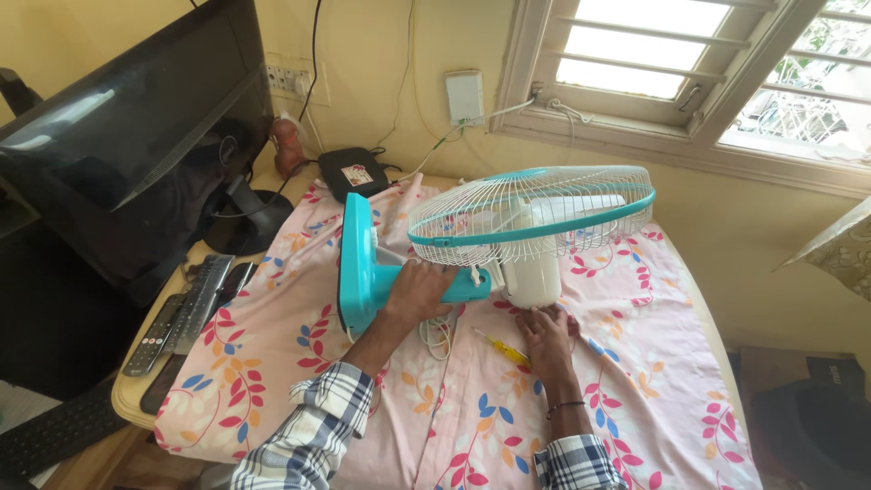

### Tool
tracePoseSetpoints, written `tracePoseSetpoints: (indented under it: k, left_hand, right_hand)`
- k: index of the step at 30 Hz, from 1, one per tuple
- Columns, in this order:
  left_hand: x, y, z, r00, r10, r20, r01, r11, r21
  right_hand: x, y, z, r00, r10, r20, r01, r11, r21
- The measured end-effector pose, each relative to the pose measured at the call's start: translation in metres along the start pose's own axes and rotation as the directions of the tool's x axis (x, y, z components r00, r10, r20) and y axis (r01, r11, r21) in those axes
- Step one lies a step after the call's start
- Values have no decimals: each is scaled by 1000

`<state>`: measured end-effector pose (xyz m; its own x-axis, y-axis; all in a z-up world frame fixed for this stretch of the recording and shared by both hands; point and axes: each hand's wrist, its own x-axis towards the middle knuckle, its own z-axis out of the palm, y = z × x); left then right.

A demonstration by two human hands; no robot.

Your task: The person uses a screwdriver to loosen screws on the front grill of a teal LG table fan, then removes the grill and sets it aside. The fan remains on a floral-patterned cloth on a desk.

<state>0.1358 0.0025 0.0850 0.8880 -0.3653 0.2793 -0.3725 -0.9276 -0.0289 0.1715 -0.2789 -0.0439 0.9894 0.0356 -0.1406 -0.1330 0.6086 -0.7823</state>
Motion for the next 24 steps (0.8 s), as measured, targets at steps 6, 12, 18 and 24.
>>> tracePoseSetpoints:
  k: [6, 12, 18, 24]
  left_hand:
    - [4, -4, 6, 996, -88, 27, 89, 995, -35]
    - [15, -22, 4, 987, -104, 121, 118, 986, -118]
    - [19, -36, -1, 988, -95, 124, 115, 979, -166]
    - [9, -48, -19, 985, -141, 97, 158, 969, -191]
  right_hand:
    - [-19, -14, 20, 990, -18, 137, 28, 997, -73]
    - [-29, -31, 36, 973, 79, 215, -39, 982, -183]
    - [-30, -34, 39, 952, 50, 302, 34, 963, -267]
    - [-30, -37, 50, 925, 18, 379, 160, 888, -432]
